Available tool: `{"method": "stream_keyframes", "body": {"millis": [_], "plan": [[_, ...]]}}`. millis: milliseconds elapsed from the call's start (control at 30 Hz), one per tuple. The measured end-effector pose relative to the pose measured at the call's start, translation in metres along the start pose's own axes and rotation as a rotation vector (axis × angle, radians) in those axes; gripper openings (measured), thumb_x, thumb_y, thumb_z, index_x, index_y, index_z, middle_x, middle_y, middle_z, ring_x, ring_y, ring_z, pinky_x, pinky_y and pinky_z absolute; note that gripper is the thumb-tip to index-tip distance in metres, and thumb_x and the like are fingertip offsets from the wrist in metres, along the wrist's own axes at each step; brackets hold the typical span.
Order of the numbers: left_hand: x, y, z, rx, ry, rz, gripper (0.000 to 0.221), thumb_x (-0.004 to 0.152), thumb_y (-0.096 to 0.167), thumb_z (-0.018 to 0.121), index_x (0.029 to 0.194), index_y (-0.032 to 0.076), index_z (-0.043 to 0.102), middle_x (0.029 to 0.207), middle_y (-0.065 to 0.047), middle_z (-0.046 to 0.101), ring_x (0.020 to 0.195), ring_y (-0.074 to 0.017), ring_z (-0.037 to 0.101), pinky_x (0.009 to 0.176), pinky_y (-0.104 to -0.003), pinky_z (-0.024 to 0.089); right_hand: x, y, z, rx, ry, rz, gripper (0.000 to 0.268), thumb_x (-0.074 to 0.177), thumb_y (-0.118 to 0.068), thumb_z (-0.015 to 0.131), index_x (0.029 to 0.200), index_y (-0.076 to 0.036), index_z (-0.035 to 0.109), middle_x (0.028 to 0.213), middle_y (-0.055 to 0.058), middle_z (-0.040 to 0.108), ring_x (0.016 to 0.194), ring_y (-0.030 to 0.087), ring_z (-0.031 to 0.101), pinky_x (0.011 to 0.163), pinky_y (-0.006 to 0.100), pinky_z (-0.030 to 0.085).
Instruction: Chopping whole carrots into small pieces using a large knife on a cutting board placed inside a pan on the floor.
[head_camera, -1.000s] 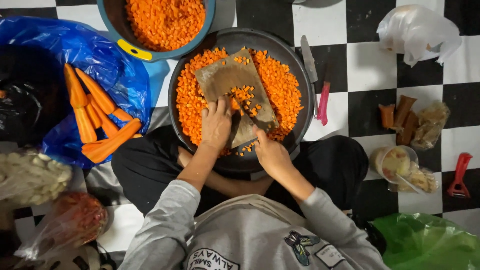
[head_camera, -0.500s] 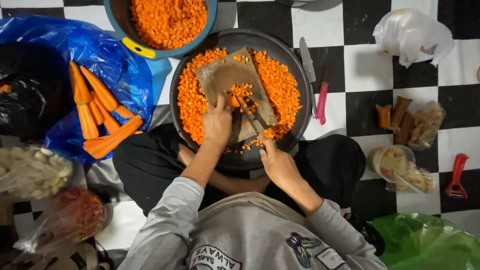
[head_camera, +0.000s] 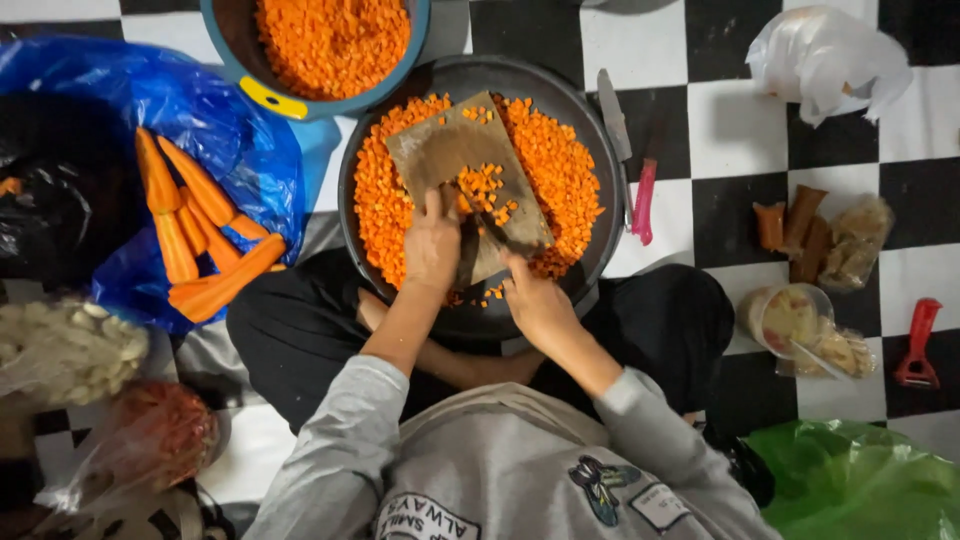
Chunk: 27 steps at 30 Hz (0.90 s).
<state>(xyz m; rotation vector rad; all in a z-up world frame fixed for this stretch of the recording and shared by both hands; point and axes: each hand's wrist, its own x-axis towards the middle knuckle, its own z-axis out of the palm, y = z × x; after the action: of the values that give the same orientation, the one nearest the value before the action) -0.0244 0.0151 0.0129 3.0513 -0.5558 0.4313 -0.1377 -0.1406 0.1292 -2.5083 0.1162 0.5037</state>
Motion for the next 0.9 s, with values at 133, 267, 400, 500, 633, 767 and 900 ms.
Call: {"method": "stream_keyframes", "body": {"millis": [133, 267, 400, 500, 633, 767, 900], "plan": [[-0.001, -0.002, 0.004, -0.08, 0.005, -0.017, 0.043, 0.094, 0.029, 0.067, 0.131, 0.008, 0.058, 0.112, -0.008, 0.045, 0.074, -0.0271, 0.065, 0.047, -0.037, 0.061, -0.029, 0.014, 0.002, -0.036, -0.125, 0.111, 0.036, 0.103, -0.03, 0.043, 0.139, -0.025, 0.038, 0.083, 0.025, 0.072, 0.085, 0.045, 0.072, 0.073, 0.055, 0.054], [0.001, 0.002, 0.003, -0.074, -0.074, -0.028, 0.038, 0.097, 0.02, 0.058, 0.132, 0.005, 0.056, 0.11, -0.007, 0.043, 0.078, -0.0236, 0.065, 0.048, -0.034, 0.061, -0.03, -0.003, -0.014, 0.022, -0.183, 0.192, 0.037, 0.105, -0.031, 0.04, 0.141, -0.027, 0.037, 0.092, 0.026, 0.072, 0.093, 0.046, 0.071, 0.081, 0.054, 0.054], [-0.006, 0.0, 0.02, -0.061, -0.135, 0.008, 0.037, 0.096, 0.016, 0.053, 0.131, 0.003, 0.056, 0.114, -0.009, 0.045, 0.083, -0.0235, 0.064, 0.049, -0.032, 0.06, -0.017, -0.003, -0.006, -0.016, -0.197, 0.147, 0.043, 0.105, -0.028, 0.038, 0.148, -0.027, 0.031, 0.099, 0.029, 0.071, 0.094, 0.047, 0.071, 0.083, 0.054, 0.055], [-0.003, -0.002, 0.012, 0.001, -0.139, 0.043, 0.04, 0.095, 0.018, 0.052, 0.131, 0.0, 0.056, 0.118, -0.01, 0.046, 0.087, -0.0211, 0.063, 0.05, -0.03, 0.06, -0.011, -0.01, -0.009, 0.035, -0.174, 0.142, 0.042, 0.106, -0.024, 0.037, 0.148, -0.021, 0.034, 0.091, 0.03, 0.071, 0.086, 0.048, 0.071, 0.076, 0.055, 0.056], [0.0, 0.0, 0.012, -0.009, -0.135, 0.043, 0.041, 0.092, 0.018, 0.055, 0.128, -0.001, 0.058, 0.119, -0.011, 0.048, 0.089, -0.0217, 0.062, 0.05, -0.029, 0.061, 0.016, -0.01, 0.001, -0.013, -0.139, 0.109, 0.043, 0.105, -0.026, 0.041, 0.147, -0.022, 0.036, 0.09, 0.027, 0.072, 0.088, 0.047, 0.071, 0.075, 0.056, 0.055], [0.0, 0.002, -0.004, -0.067, -0.131, -0.023, 0.042, 0.092, 0.011, 0.054, 0.132, 0.0, 0.054, 0.114, -0.009, 0.043, 0.091, -0.0241, 0.063, 0.054, -0.029, 0.062, 0.0, 0.001, 0.012, 0.004, -0.111, 0.102, 0.039, 0.105, -0.024, 0.04, 0.144, -0.019, 0.038, 0.086, 0.028, 0.071, 0.083, 0.045, 0.072, 0.074, 0.053, 0.057], [0.002, -0.007, -0.018, -0.123, -0.098, 0.008, 0.044, 0.095, 0.007, 0.052, 0.138, 0.001, 0.054, 0.113, -0.009, 0.045, 0.092, -0.0255, 0.066, 0.056, -0.027, 0.064, -0.033, 0.006, -0.002, 0.015, -0.187, 0.166, 0.036, 0.104, -0.03, 0.042, 0.139, -0.024, 0.037, 0.093, 0.027, 0.072, 0.09, 0.045, 0.072, 0.078, 0.054, 0.056]]}}
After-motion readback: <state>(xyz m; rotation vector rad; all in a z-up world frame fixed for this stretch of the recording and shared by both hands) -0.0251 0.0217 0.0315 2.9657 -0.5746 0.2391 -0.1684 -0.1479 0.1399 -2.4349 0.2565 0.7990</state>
